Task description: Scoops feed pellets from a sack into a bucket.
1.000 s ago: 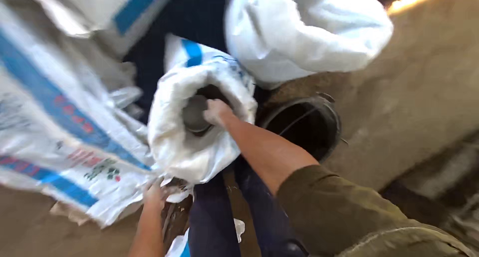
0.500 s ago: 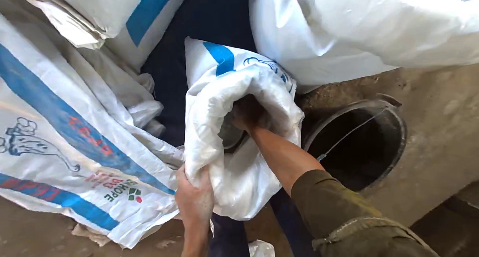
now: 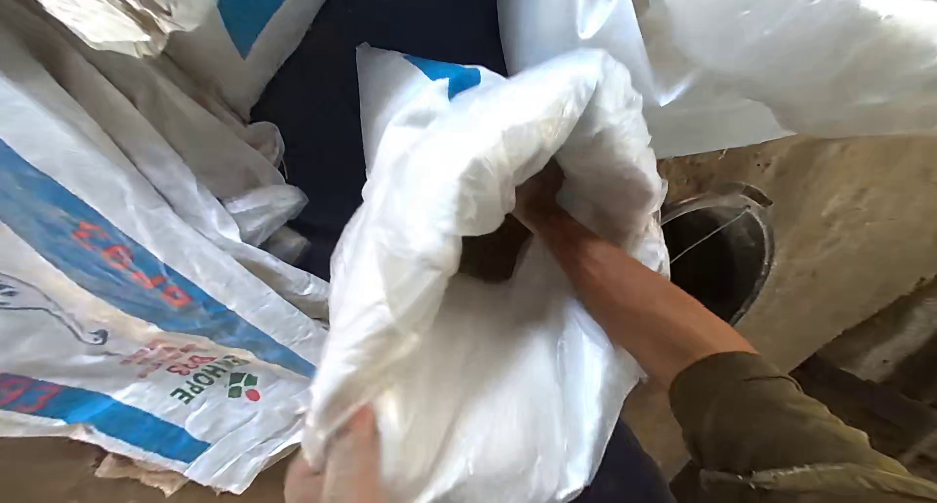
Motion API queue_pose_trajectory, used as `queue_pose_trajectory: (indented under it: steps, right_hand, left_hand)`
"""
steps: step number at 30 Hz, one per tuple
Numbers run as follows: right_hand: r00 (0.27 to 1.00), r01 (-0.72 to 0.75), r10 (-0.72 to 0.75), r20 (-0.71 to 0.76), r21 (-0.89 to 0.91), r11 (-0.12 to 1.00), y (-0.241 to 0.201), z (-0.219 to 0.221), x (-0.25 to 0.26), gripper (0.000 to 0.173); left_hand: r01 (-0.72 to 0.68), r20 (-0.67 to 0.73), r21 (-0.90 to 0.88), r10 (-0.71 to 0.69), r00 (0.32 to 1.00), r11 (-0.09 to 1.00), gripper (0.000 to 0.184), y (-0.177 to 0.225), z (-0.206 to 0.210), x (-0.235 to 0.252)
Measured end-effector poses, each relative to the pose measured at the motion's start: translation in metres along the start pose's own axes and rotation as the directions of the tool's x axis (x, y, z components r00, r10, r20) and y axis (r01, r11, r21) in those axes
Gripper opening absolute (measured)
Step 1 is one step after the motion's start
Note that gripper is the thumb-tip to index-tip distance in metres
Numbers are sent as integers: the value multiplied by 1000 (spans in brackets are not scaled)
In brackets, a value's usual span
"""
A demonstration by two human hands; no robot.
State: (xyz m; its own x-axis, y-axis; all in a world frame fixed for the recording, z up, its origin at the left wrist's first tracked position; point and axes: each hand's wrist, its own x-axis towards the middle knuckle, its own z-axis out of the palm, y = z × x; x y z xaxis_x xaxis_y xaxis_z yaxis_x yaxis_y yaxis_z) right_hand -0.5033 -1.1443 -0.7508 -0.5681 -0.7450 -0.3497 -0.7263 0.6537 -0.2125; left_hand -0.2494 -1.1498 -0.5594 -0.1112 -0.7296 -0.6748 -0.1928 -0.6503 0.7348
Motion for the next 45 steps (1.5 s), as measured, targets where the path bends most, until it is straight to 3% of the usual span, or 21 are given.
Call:
queue_pose_trajectory:
  steps: [2, 5, 8, 10, 12, 14, 17, 20, 23, 25, 28, 30, 33, 38, 41, 43, 45]
  right_hand:
    - [983, 55, -50, 174, -21, 998, -8, -5, 13, 30]
    - [957, 188, -181, 226, -11, 982, -9, -6, 23, 30]
    - [930, 109, -143, 339, 118, 987, 12, 41, 54, 39]
    - [801, 7, -57, 596, 86, 996, 23, 67, 83, 47]
    - [668, -37, -3, 745, 37, 999, 24, 73, 91, 50]
    - [634, 32, -22, 773, 3, 999, 20, 63, 76, 51]
    - [620, 209, -210, 756, 99, 973, 20, 52, 47, 41]
    - [530, 46, -241, 813, 256, 966, 32, 66, 28, 34]
    - [510, -51, -289, 810, 364, 930, 47, 99, 16, 40]
    - [522, -44, -307, 796, 385, 922, 46, 96, 14, 41]
    - [656, 62, -350, 669, 414, 908, 45, 69, 19, 37]
    - [710, 50, -322, 627, 410, 911, 45, 54, 19, 36]
    - [719, 58, -338, 608, 431, 900, 45, 28, 15, 34]
    - [774, -86, -293, 562, 551, 830, 45, -21, -1, 35]
    - [841, -30, -335, 425, 655, 755, 60, -20, -10, 38]
    - [842, -107, -302, 447, 688, 718, 67, -27, -20, 43]
    - [796, -300, -132, 591, 574, 762, 71, -45, -31, 55]
  left_hand:
    - [27, -61, -4, -28, 998, 1000, 41, -1, 3, 12]
    - [37, -60, -43, -40, 997, 998, 44, -8, 2, 17]
    - [-5, -18, -106, 3, 1000, 994, 41, -14, 0, 19]
    - [-25, -10, -122, 24, 1000, 992, 39, -16, 0, 19]
    - [-34, 7, -122, 35, 999, 992, 37, -17, -1, 20]
    - [-14, -2, -136, 14, 1000, 991, 39, -19, 0, 19]
    - [53, -45, -136, -60, 997, 989, 44, -20, 5, 16]
    - [105, -60, -79, -110, 992, 991, 44, -24, 6, 13]
    - [110, -23, -10, -110, 994, 994, 36, -30, 0, 10]
    - [116, -36, 53, -114, 993, 992, 23, -35, -2, 4]
    - [141, -57, 182, -132, 990, 973, 47, -40, 2, -2]
    - [157, -87, 258, -139, 986, 953, 55, -43, 7, -6]
    - [181, -161, 288, -139, 977, 940, 47, -51, 14, -6]
    - [142, -194, 281, -89, 977, 949, 42, -56, 21, -1]
    - [120, -195, 274, -67, 979, 954, 39, -57, 25, 4]
    - [105, -187, 328, -45, 981, 939, 42, -56, 23, 6]
    - [51, -160, 483, 31, 987, 874, 48, -52, 19, 2]
